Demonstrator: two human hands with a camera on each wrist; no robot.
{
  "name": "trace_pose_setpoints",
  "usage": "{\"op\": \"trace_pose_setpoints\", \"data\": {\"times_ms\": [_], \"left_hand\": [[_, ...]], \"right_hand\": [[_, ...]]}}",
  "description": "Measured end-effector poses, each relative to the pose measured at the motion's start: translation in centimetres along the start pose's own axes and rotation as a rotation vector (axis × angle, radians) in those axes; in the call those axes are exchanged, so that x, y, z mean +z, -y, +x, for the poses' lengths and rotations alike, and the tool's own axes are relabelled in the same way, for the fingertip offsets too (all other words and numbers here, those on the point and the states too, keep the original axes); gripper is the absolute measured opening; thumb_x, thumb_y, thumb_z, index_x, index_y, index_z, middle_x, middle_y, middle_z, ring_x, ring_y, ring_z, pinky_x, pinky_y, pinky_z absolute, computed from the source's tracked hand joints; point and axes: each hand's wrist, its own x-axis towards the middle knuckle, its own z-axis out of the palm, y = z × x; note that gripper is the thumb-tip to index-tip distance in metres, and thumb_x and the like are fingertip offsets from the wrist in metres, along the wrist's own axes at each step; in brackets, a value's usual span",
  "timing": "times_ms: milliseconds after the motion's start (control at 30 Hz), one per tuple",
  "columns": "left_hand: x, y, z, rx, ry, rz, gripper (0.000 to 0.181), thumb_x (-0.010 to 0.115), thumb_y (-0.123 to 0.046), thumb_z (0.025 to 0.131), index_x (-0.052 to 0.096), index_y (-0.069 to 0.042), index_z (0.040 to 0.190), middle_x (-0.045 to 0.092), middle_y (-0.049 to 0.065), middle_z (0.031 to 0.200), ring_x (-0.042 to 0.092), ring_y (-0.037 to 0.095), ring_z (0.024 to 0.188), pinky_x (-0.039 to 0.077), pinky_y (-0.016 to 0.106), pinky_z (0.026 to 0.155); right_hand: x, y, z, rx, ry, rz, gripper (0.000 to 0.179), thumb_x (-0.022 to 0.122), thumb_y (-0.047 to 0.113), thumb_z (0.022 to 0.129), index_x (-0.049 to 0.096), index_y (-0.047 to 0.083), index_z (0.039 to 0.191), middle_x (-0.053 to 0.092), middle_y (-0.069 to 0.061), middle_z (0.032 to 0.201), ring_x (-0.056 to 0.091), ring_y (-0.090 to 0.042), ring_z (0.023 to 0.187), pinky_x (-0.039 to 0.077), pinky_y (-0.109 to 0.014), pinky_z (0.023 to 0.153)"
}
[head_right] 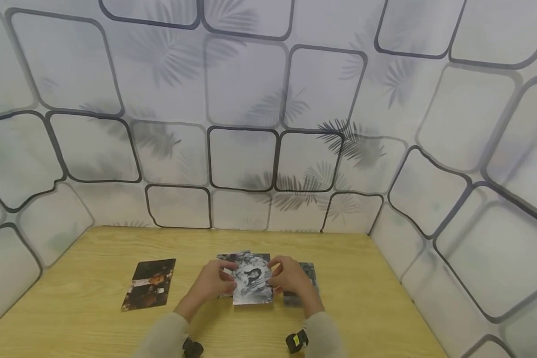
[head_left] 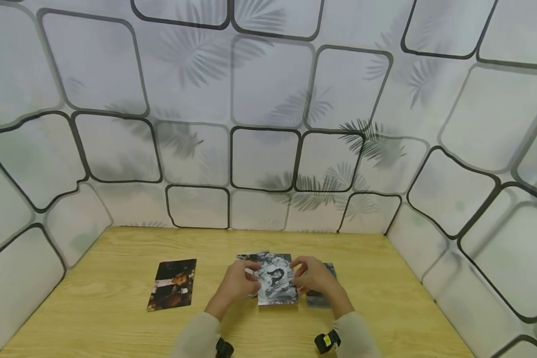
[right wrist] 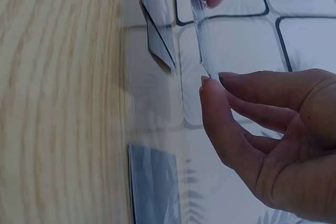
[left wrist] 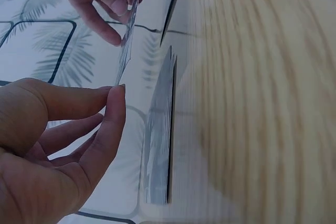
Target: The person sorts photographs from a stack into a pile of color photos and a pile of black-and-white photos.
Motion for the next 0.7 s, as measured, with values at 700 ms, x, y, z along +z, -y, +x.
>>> {"op": "trace_pose_setpoints", "data": {"times_ms": [700], "left_hand": [[3.9,-1.2,2.1,0.013,0.045,-0.173,0.043,0.071,0.010,0.087,0.065,0.007,0.130,0.066,0.023,0.110,0.069,0.022,0.073,0.064,0.042,0.066]], "right_hand": [[-4.3,-2.7,-1.0,-0.013,-0.025,0.057,0.036,0.069,-0.003,0.093,0.061,-0.007,0.128,0.062,-0.017,0.098,0.066,-0.020,0.075,0.064,-0.041,0.063]]}}
